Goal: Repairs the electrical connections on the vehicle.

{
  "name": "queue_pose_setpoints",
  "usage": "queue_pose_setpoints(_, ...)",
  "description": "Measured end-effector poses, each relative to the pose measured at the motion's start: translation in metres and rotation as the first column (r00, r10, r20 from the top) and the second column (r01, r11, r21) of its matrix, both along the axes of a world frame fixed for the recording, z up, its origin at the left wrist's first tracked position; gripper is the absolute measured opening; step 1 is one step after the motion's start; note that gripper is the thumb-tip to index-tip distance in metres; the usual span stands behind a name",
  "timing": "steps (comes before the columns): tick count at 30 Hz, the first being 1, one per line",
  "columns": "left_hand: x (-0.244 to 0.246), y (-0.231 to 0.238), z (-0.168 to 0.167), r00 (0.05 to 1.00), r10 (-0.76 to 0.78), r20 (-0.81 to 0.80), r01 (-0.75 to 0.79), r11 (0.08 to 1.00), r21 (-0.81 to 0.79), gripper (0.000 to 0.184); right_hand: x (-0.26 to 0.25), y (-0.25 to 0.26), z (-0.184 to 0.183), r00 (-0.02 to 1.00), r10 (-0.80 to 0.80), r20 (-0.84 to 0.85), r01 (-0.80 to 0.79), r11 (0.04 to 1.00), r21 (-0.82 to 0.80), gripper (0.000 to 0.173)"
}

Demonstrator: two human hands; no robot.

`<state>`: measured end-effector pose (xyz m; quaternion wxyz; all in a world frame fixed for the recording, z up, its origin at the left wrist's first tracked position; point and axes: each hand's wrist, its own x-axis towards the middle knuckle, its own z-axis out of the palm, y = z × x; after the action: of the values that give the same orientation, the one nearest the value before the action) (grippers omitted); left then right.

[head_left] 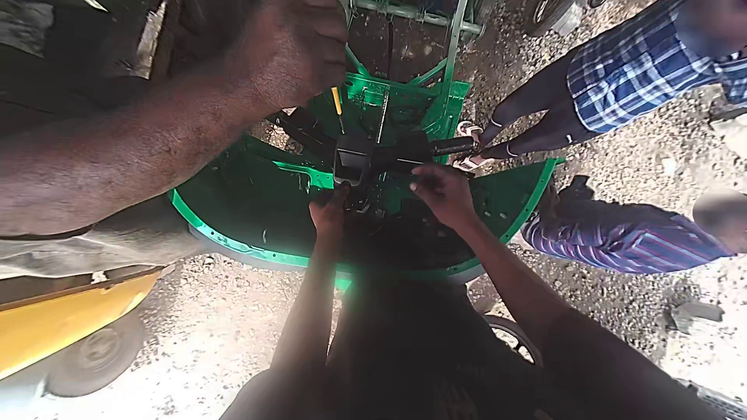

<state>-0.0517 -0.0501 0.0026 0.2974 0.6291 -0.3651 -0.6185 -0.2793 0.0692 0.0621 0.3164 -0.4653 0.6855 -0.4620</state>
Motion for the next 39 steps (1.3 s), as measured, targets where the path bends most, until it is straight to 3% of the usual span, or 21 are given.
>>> queue_pose_setpoints(4,0.006,0.002,-0.006,0.995,-0.023,-0.093,0.014,0.996,-0.091,0.041,-0.015,-0.133,0.04,0.978,0.202,-0.062,-0.204,0.978,-0.035,0.053)
queue_pose_setpoints(6,0.01,0.002,-0.008,0.993,-0.049,-0.108,0.035,0.992,-0.123,0.044,-0.008,-0.182,0.039,0.959,0.28,0.045,-0.28,0.96,-0.012,0.064)
queue_pose_setpoints(8,0.014,-0.001,-0.012,0.992,-0.077,-0.097,0.063,0.988,-0.14,0.045,0.003,-0.206,0.028,0.939,0.298,0.171,-0.289,0.954,-0.077,0.056)
queue_pose_setpoints(11,0.017,-0.006,-0.017,0.993,-0.093,-0.068,0.082,0.985,-0.149,0.047,0.02,-0.215,0.019,0.916,0.265,0.301,-0.226,0.961,-0.156,0.025)
queue_pose_setpoints(14,0.018,-0.007,-0.02,0.994,-0.104,-0.034,0.098,0.984,-0.152,0.047,0.024,-0.215,0.011,0.933,0.212,0.291,-0.163,0.969,-0.185,0.03)
queue_pose_setpoints(19,0.015,-0.007,-0.016,0.987,-0.118,0.105,0.136,0.972,-0.19,0.045,0.023,-0.222,0.005,0.996,0.073,0.054,-0.061,0.978,-0.199,0.032)
queue_pose_setpoints(21,0.015,-0.005,-0.016,0.988,-0.113,0.102,0.13,0.974,-0.186,0.045,0.028,-0.222,0.005,0.996,0.087,0.017,-0.079,0.961,-0.265,0.025)
queue_pose_setpoints(24,0.015,-0.006,-0.018,0.989,-0.116,0.089,0.131,0.972,-0.193,0.045,0.025,-0.229,0.006,0.974,0.196,0.112,-0.163,0.955,-0.249,0.009)
queue_pose_setpoints(29,0.015,-0.012,-0.019,0.989,-0.122,0.081,0.134,0.975,-0.176,0.046,0.016,-0.232,0.01,0.953,0.296,0.067,-0.274,0.935,-0.227,0.027)
queue_pose_setpoints(34,0.025,-0.017,-0.018,0.968,-0.218,0.122,0.239,0.952,-0.192,0.057,0.016,-0.232,0.022,0.964,0.264,0.007,-0.262,0.958,-0.116,0.025)
queue_pose_setpoints(37,0.037,-0.038,-0.009,0.96,-0.24,0.144,0.277,0.887,-0.37,0.052,0.013,-0.234,0.025,0.965,0.26,-0.038,-0.263,0.961,-0.086,0.033)
queue_pose_setpoints(39,0.03,-0.072,0.001,0.944,-0.261,0.203,0.33,0.762,-0.557,0.038,0.01,-0.234,0.029,0.958,0.277,-0.078,-0.282,0.958,-0.058,0.031)
